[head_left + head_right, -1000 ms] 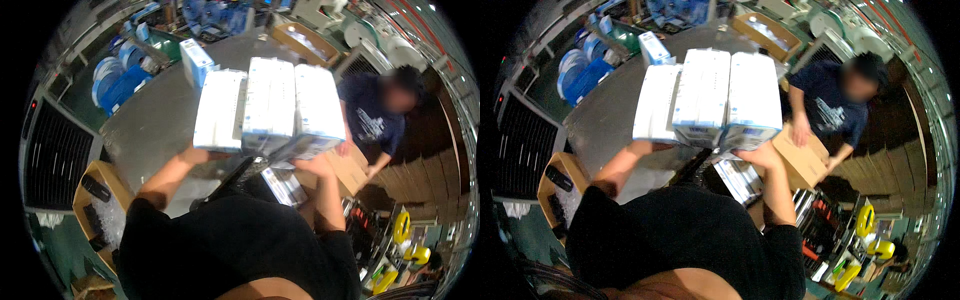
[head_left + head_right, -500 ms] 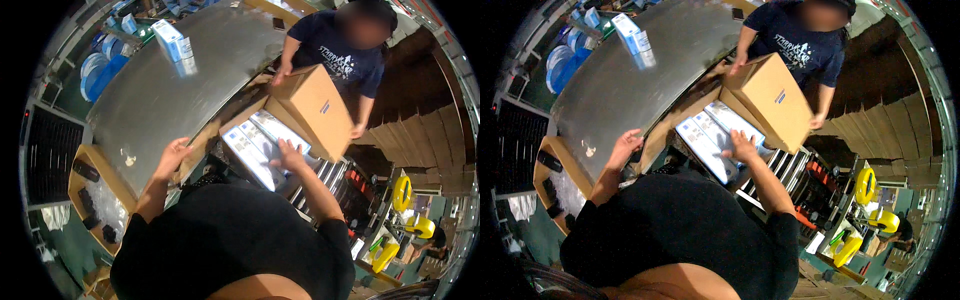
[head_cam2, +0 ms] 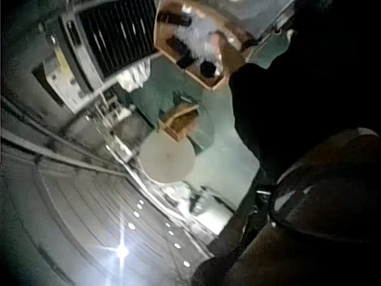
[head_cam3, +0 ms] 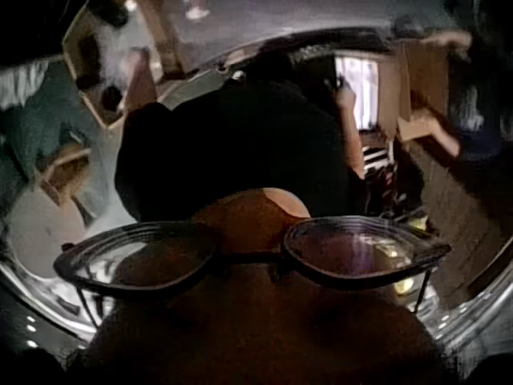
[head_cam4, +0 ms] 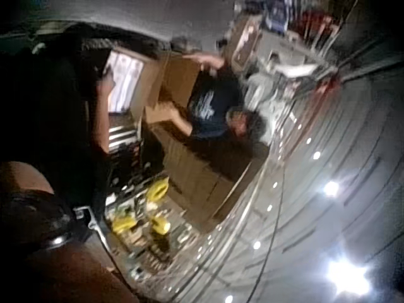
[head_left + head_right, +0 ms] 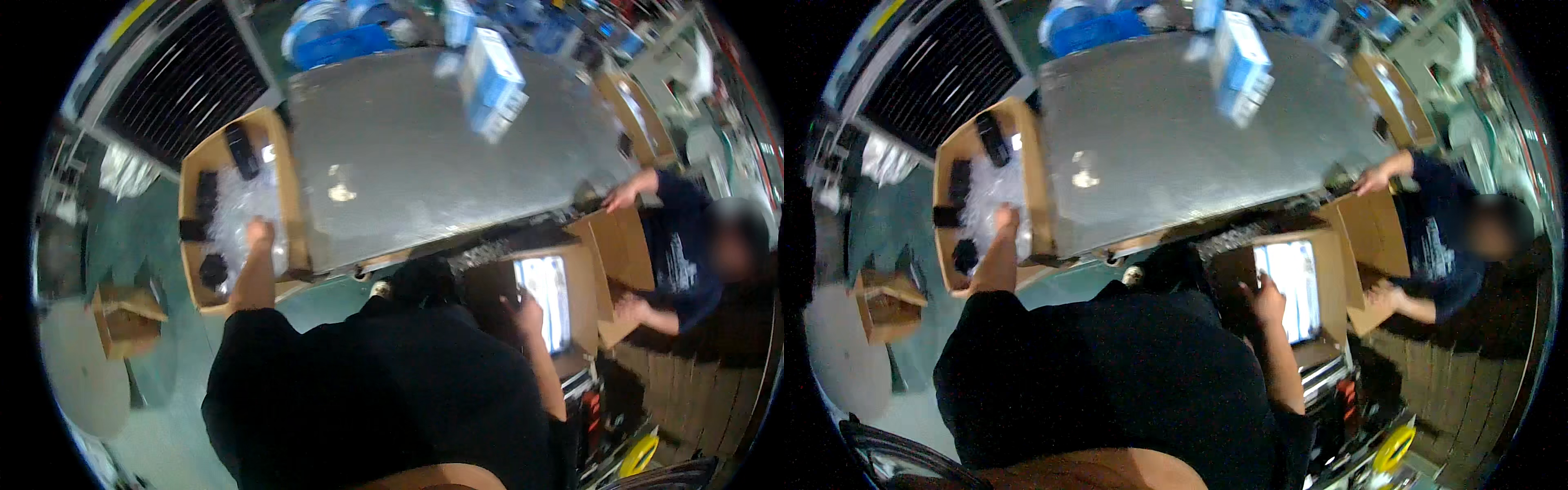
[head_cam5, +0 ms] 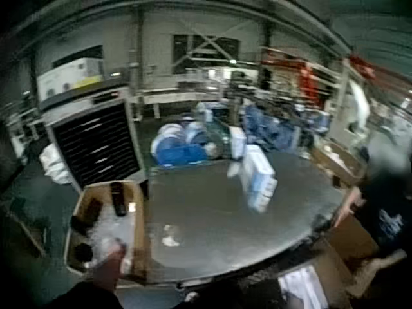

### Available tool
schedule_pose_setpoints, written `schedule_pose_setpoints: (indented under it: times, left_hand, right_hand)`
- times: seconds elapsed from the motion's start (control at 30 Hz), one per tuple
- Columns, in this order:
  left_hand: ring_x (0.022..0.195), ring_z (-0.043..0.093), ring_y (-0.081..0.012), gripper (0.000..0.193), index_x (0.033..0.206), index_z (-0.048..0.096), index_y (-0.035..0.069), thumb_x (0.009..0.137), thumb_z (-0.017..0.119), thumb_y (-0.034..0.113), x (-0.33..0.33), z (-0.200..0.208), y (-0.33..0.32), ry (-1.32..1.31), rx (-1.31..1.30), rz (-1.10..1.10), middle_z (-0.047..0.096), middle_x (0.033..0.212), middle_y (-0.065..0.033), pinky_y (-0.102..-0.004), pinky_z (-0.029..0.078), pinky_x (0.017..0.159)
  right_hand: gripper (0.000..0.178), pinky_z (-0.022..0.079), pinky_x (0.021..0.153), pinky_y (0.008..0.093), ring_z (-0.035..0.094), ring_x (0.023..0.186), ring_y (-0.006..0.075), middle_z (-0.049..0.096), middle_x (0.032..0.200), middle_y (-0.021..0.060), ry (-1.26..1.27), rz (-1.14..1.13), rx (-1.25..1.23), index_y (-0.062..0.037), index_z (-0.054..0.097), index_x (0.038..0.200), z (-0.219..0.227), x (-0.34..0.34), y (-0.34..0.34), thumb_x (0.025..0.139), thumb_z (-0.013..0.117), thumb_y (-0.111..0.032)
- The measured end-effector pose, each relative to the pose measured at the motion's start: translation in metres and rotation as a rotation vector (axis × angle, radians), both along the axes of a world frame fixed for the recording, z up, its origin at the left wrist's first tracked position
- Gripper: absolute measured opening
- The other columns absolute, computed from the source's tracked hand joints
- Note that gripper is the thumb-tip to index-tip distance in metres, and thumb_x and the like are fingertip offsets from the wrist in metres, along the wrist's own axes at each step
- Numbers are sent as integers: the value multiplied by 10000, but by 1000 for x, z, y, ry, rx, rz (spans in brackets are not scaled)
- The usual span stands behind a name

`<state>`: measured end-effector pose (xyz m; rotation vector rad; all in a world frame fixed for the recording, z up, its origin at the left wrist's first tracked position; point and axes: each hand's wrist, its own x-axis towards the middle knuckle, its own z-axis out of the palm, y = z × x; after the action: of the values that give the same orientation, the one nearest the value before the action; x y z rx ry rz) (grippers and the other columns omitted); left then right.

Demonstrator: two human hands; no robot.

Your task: The person picks up cardboard boxes from a conveyor, opens them, and places stacks of blue and white paper product boxes into them.

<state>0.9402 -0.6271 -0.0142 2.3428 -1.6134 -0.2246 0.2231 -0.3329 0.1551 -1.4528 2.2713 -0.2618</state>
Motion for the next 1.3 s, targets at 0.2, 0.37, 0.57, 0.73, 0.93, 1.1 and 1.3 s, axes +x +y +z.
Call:
schedule_pose_setpoints:
  times: [0.2,0.37,0.57,0.73,0.93,1.1,1.3]
  left_hand:
    - [667,683,-269,161,791,691,23,768,685,182,-91,-33,4,151,852,-198,675,752,-155,-368,561,666]
    - [624,676,-236,152,911,671,11,778,681,84,9,-7,32,37,233,-414,670,800,-130,-329,549,595]
    - [614,562,-120,363,1178,514,40,846,657,60,-104,179,24,1257,-23,-123,598,785,-41,-254,453,541]
    - [589,549,-102,347,1158,489,79,862,669,83,-291,222,25,1578,384,-589,577,770,-22,-228,434,520]
    - [557,562,-104,271,1121,496,62,894,639,107,-451,223,84,1401,985,-830,576,742,-17,-223,428,464]
    - [696,566,-88,445,1262,467,36,906,645,234,-494,201,130,1153,930,-993,576,786,-9,-228,463,622]
    - [650,520,-50,325,1155,555,28,889,665,180,-535,179,154,1067,855,-1041,531,738,32,-203,441,592]
  right_hand:
    - [313,503,764,411,642,902,364,681,973,173,-11,-128,92,-88,661,1067,17,34,19,839,583,-289]
    - [315,507,757,407,645,887,371,682,954,178,-142,21,19,-63,654,1073,-1,12,38,823,619,-252]
    - [362,472,780,405,625,868,341,671,885,129,218,119,-666,-78,676,1011,18,55,1,703,792,-225]
    - [441,456,708,395,597,856,302,630,967,102,82,417,-1002,-116,640,1037,98,134,-97,633,817,-125]
    - [203,481,703,346,606,832,276,607,906,111,-88,429,-832,-78,603,898,53,86,-68,725,710,-72]
    - [129,491,545,292,591,601,141,609,744,63,-588,-900,-658,-21,559,896,-42,-12,28,884,639,-121]
    - [303,522,764,406,660,850,324,682,887,175,-146,-1018,-96,-29,664,888,-102,-102,110,765,721,-300]
